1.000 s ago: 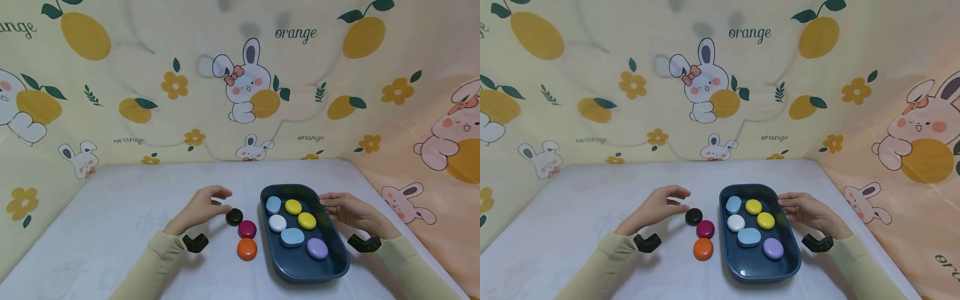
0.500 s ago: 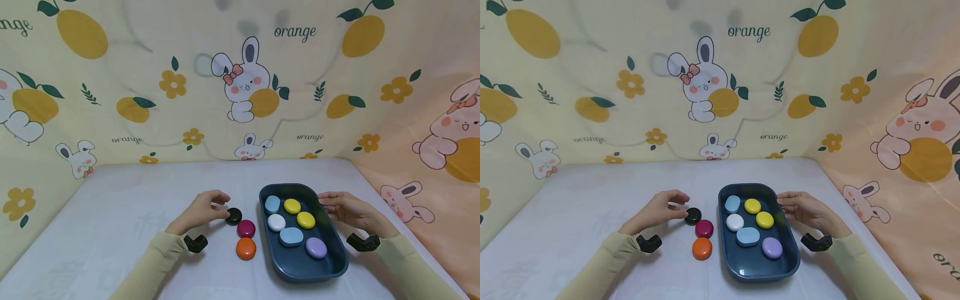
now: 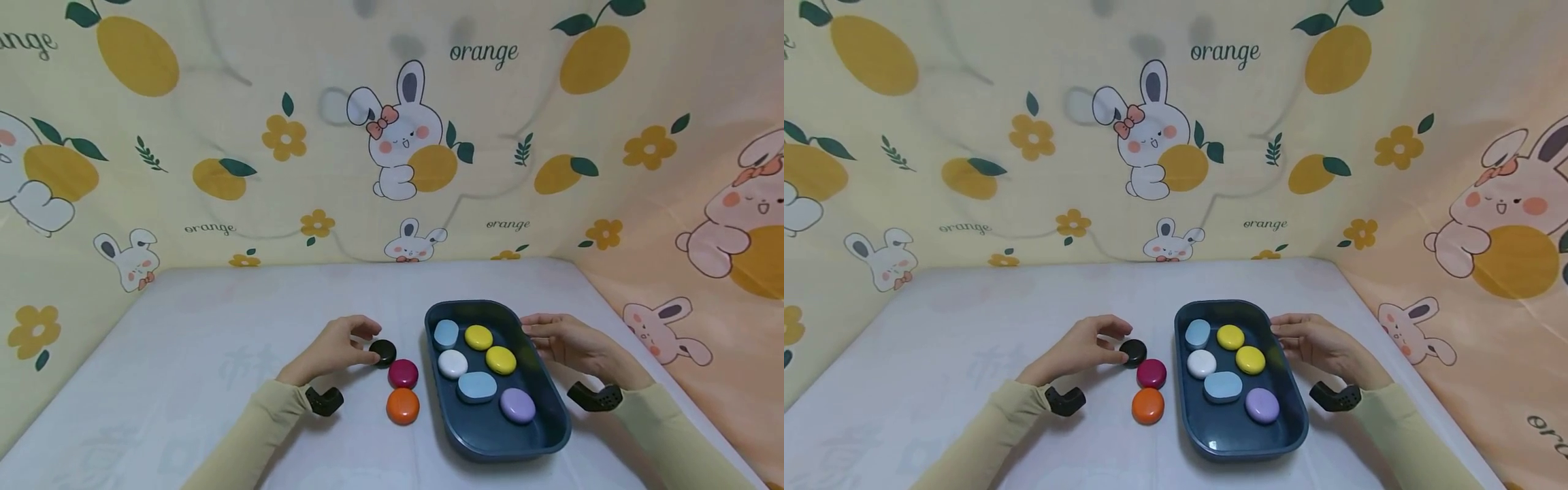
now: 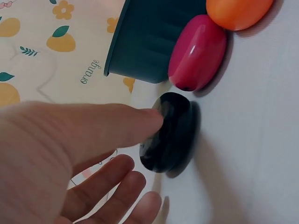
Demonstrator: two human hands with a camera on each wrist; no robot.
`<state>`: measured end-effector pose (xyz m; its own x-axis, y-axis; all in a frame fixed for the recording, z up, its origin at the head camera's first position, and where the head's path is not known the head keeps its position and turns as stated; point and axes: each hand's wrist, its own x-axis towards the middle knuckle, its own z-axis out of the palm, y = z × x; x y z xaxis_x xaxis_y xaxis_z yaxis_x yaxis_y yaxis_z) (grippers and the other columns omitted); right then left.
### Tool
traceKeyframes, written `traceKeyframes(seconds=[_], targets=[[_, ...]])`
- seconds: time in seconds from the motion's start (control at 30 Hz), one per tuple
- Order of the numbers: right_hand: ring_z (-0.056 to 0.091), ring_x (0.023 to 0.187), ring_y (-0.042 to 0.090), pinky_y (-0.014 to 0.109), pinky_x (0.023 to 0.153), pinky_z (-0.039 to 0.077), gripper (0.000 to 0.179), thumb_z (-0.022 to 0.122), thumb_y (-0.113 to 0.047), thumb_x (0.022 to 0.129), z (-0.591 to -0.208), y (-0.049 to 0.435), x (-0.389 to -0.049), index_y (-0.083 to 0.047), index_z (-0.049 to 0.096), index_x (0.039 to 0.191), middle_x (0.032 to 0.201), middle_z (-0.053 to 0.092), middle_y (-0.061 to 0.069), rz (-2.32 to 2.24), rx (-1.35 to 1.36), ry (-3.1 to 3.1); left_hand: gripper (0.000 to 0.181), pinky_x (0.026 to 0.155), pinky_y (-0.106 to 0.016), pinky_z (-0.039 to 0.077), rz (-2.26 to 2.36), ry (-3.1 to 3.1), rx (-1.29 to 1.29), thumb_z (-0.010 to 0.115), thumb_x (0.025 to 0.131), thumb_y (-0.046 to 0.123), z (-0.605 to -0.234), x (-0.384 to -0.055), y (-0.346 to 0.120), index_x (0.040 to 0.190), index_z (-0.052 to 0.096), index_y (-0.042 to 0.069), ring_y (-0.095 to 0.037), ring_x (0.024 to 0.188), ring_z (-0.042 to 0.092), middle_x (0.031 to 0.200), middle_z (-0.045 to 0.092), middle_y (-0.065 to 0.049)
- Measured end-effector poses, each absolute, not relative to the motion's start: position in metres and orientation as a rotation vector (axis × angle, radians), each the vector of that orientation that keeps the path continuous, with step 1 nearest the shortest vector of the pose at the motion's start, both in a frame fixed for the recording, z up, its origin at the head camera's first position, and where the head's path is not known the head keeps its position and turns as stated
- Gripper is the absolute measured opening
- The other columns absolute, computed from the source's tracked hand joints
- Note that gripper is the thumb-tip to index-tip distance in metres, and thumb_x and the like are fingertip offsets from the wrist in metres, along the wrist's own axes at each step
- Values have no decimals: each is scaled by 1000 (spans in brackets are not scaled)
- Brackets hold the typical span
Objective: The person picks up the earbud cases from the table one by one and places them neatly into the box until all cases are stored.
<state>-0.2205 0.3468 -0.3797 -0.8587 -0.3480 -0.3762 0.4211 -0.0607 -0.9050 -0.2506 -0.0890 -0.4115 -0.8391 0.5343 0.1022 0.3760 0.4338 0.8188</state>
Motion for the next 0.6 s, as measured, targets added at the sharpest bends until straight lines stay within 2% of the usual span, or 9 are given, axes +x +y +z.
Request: traceKeyframes(seconds=[0.6], targets=[[66, 92, 22, 35, 90, 52, 18, 55, -5, 100, -382, 349, -221, -6, 66, 115, 109, 68, 9, -1963, 48, 1709, 49, 90, -37, 51, 1282, 2540, 851, 85, 75, 10, -419, -249, -82, 119, 65, 3, -20, 101, 59, 112, 66, -4]])
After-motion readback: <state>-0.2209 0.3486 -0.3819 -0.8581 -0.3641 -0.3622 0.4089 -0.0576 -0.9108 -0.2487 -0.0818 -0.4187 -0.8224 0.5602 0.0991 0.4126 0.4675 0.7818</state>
